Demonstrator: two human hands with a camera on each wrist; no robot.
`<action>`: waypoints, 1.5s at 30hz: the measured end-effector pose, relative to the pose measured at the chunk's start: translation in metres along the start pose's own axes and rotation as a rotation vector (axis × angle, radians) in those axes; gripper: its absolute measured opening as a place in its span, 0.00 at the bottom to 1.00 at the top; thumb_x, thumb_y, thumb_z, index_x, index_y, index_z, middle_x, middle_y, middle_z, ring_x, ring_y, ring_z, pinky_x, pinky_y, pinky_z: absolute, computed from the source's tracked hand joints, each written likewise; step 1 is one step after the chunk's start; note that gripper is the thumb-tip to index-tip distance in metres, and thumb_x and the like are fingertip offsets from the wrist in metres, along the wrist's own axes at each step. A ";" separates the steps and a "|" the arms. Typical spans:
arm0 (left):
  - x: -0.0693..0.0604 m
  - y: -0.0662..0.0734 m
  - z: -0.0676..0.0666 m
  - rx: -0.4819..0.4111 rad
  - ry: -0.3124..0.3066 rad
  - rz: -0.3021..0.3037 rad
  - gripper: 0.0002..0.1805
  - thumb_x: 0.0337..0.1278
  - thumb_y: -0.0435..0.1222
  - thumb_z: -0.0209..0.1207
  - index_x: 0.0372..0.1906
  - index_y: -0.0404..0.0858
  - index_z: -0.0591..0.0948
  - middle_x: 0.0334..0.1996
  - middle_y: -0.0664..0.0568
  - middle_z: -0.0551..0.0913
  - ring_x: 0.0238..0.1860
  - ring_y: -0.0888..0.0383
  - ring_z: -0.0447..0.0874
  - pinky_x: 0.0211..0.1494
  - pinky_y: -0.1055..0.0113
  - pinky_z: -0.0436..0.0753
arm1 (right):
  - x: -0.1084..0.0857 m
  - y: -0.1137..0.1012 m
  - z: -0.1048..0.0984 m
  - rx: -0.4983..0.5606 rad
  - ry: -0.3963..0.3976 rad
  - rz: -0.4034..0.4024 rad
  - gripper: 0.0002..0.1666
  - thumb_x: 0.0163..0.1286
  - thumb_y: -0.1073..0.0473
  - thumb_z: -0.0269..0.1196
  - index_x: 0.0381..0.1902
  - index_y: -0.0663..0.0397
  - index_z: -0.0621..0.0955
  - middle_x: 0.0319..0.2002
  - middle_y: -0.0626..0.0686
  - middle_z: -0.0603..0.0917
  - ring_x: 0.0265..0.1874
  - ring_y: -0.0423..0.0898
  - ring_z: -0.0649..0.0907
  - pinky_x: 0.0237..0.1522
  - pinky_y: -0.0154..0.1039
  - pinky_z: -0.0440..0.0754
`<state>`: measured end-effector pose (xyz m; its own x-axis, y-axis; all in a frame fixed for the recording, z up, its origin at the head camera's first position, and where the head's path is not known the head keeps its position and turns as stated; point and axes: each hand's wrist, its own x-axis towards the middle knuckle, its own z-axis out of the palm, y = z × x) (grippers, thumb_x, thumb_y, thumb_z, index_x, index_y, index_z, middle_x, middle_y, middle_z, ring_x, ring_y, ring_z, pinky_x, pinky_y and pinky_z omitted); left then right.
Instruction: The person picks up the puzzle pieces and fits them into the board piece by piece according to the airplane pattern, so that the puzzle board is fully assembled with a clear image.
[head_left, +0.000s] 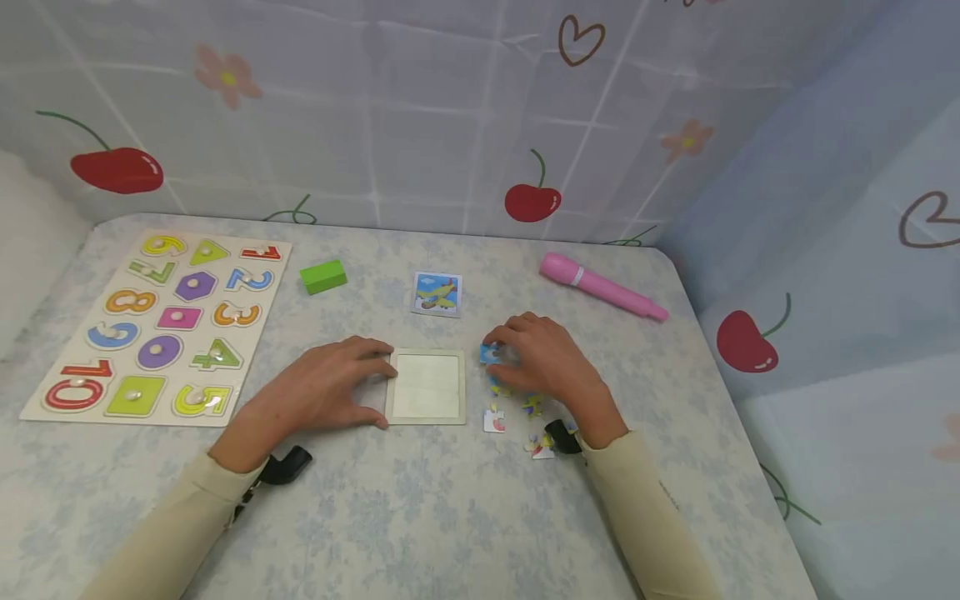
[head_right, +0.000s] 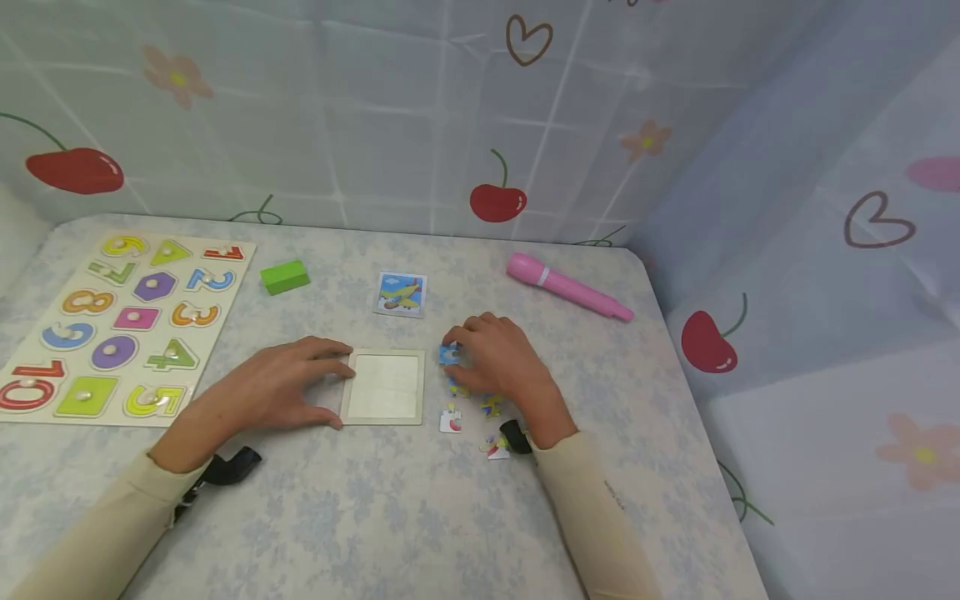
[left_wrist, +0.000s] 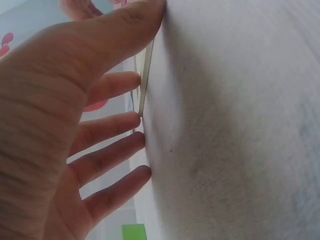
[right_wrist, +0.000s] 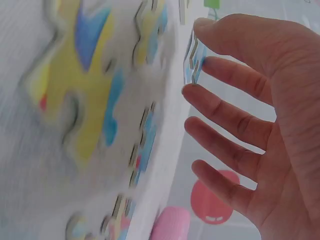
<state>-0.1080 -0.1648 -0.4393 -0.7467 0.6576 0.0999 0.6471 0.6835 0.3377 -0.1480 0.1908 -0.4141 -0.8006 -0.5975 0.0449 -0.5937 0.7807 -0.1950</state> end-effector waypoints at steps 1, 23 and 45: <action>0.000 0.000 0.000 -0.001 0.006 0.004 0.37 0.41 0.60 0.83 0.57 0.47 0.89 0.68 0.48 0.81 0.66 0.48 0.82 0.59 0.48 0.85 | 0.001 -0.003 -0.001 0.000 -0.002 -0.001 0.21 0.67 0.45 0.77 0.55 0.43 0.89 0.47 0.48 0.88 0.52 0.50 0.84 0.54 0.51 0.83; 0.000 -0.003 0.001 -0.009 0.006 0.002 0.37 0.42 0.63 0.82 0.57 0.48 0.89 0.68 0.50 0.81 0.67 0.50 0.82 0.60 0.50 0.85 | 0.041 -0.071 0.017 -0.083 -0.063 -0.099 0.22 0.72 0.40 0.73 0.58 0.42 0.88 0.53 0.47 0.86 0.55 0.49 0.84 0.64 0.51 0.81; 0.001 -0.005 0.000 -0.005 0.021 0.028 0.36 0.42 0.61 0.83 0.56 0.48 0.89 0.67 0.48 0.82 0.67 0.48 0.81 0.62 0.49 0.84 | 0.056 -0.089 0.035 -0.143 0.001 -0.155 0.18 0.76 0.43 0.70 0.58 0.40 0.88 0.50 0.46 0.85 0.53 0.46 0.83 0.62 0.48 0.81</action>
<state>-0.1118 -0.1678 -0.4409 -0.7311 0.6700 0.1289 0.6674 0.6629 0.3394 -0.1367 0.0812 -0.4286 -0.6987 -0.7126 0.0644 -0.7153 0.6973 -0.0450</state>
